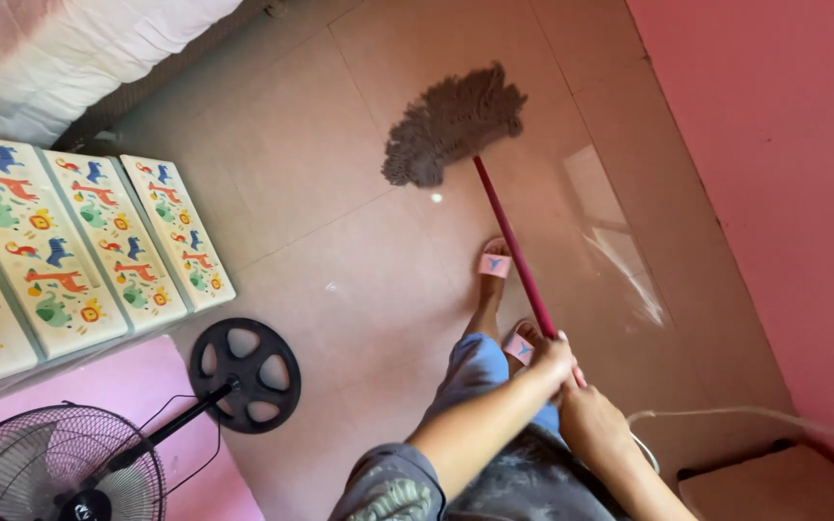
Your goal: The person mops the tiled floor of a bedroom using a red-handled mop. They move the mop back and forth across the floor, covering areas near a bed, a storage unit, and a standing fan.
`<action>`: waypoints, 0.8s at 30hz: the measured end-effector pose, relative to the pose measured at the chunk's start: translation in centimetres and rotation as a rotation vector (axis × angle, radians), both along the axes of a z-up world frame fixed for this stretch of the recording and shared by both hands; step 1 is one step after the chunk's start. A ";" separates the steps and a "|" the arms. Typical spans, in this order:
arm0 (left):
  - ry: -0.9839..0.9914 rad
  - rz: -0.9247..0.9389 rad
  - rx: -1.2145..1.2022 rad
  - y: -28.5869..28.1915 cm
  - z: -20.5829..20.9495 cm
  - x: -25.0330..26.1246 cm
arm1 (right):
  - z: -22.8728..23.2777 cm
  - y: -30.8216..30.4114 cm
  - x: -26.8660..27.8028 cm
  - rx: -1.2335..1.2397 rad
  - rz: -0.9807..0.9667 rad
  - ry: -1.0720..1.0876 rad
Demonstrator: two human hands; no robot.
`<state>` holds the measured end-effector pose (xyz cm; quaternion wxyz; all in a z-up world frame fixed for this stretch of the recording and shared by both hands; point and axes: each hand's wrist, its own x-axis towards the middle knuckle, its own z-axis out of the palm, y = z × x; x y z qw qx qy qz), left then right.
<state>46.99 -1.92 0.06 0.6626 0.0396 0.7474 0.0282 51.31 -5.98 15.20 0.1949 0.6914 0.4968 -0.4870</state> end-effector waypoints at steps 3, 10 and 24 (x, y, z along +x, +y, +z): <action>0.024 -0.099 0.018 6.8 0.4 -1.1 | -2.9 4.5 -0.8 0.135 0.028 0.014; 0.023 -0.375 0.240 22.1 -9.3 -1.7 | -12.5 17.6 -1.9 0.668 0.276 -0.222; 0.115 -0.365 0.160 25.8 0.9 1.3 | -10.4 19.6 3.0 0.466 0.127 -0.071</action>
